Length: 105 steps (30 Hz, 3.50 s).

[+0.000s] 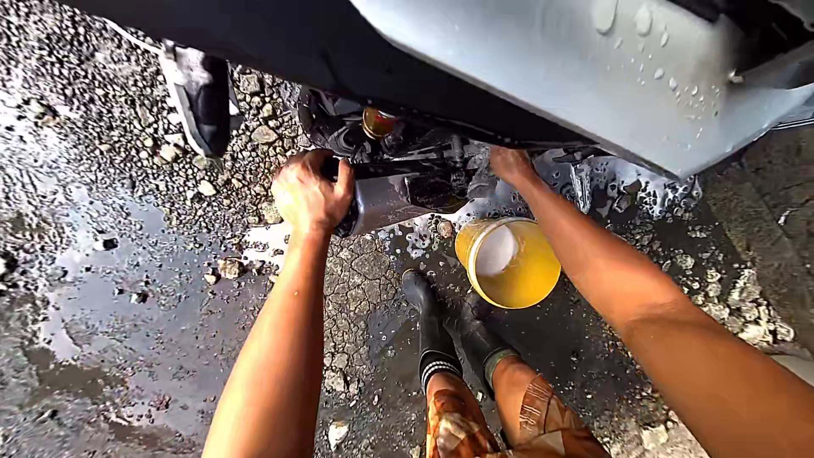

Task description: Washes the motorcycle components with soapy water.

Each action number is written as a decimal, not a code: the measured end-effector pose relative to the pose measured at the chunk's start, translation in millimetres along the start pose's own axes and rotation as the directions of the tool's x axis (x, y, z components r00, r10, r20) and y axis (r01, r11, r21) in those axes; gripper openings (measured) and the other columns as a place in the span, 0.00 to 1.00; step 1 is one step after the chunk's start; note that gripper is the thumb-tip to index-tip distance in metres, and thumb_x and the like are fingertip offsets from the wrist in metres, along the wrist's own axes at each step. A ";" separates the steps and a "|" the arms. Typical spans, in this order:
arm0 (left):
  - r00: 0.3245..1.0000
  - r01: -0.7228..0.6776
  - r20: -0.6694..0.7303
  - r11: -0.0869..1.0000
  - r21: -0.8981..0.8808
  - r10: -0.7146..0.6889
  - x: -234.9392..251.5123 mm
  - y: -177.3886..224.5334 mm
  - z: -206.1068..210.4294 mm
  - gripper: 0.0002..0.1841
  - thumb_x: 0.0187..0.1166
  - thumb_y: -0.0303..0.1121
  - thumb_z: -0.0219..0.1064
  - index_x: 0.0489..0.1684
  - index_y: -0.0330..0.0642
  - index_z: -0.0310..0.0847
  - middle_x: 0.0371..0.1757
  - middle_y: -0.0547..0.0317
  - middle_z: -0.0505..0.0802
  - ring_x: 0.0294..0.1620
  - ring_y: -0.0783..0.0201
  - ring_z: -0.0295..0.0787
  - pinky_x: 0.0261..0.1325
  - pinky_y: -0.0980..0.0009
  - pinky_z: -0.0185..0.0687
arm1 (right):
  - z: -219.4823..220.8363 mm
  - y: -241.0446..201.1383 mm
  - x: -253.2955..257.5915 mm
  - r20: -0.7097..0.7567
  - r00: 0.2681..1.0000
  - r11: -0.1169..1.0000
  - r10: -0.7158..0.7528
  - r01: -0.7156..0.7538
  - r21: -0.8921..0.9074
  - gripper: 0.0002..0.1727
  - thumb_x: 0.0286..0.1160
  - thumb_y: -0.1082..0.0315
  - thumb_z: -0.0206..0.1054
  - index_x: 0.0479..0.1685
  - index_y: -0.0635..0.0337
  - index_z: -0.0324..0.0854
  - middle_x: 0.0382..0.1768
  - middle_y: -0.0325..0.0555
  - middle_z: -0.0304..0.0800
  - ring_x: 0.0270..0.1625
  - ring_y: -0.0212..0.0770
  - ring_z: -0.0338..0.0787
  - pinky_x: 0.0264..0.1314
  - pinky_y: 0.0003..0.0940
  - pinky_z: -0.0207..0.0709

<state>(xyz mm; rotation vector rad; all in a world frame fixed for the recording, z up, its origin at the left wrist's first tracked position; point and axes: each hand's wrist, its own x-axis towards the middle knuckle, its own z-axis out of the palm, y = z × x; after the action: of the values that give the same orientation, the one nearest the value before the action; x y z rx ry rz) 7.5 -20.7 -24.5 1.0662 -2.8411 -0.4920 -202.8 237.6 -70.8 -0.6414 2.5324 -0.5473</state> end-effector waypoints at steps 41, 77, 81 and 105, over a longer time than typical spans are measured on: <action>0.978 0.103 -0.180 0.994 -0.039 -0.109 -3.0 -6.7 16.7 0.30 0.77 0.61 0.48 0.41 0.46 0.90 0.41 0.44 0.95 0.47 0.40 0.94 0.40 0.36 0.77 | 61.5 -93.1 82.5 0.543 0.777 0.905 -0.318 0.419 -0.070 0.21 0.86 0.66 0.61 0.71 0.69 0.79 0.72 0.65 0.82 0.78 0.55 0.79 0.83 0.52 0.66; 0.969 0.093 -0.217 0.986 -0.136 -0.121 -1.4 -17.4 19.5 0.24 0.77 0.54 0.50 0.41 0.49 0.90 0.40 0.47 0.96 0.45 0.43 0.93 0.40 0.37 0.73 | 54.4 63.2 39.2 0.030 0.970 0.815 0.242 -0.220 0.536 0.28 0.83 0.55 0.67 0.78 0.59 0.73 0.72 0.54 0.82 0.74 0.46 0.82 0.77 0.49 0.75; 0.971 0.100 -0.206 0.986 -0.131 -0.125 -1.1 -17.7 20.3 0.25 0.78 0.55 0.50 0.44 0.50 0.90 0.42 0.47 0.96 0.48 0.43 0.93 0.42 0.36 0.74 | 58.4 46.1 44.9 0.022 0.979 0.917 0.203 -0.198 0.345 0.37 0.87 0.63 0.60 0.92 0.66 0.50 0.85 0.67 0.65 0.87 0.58 0.67 0.89 0.55 0.59; 0.949 0.079 -0.285 0.980 -0.184 -0.130 -3.6 -21.8 24.5 0.24 0.80 0.53 0.50 0.41 0.48 0.89 0.41 0.47 0.96 0.48 0.46 0.93 0.46 0.41 0.74 | 66.0 37.3 48.3 0.032 0.876 0.571 0.481 -0.341 0.747 0.19 0.89 0.63 0.55 0.70 0.61 0.75 0.65 0.53 0.80 0.65 0.43 0.81 0.64 0.45 0.78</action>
<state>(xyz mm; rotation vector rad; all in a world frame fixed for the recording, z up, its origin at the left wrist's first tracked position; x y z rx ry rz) 19.7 -27.1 -54.4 1.1540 -2.4453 -0.5228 -218.5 225.5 -158.5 0.3234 2.1841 -1.3797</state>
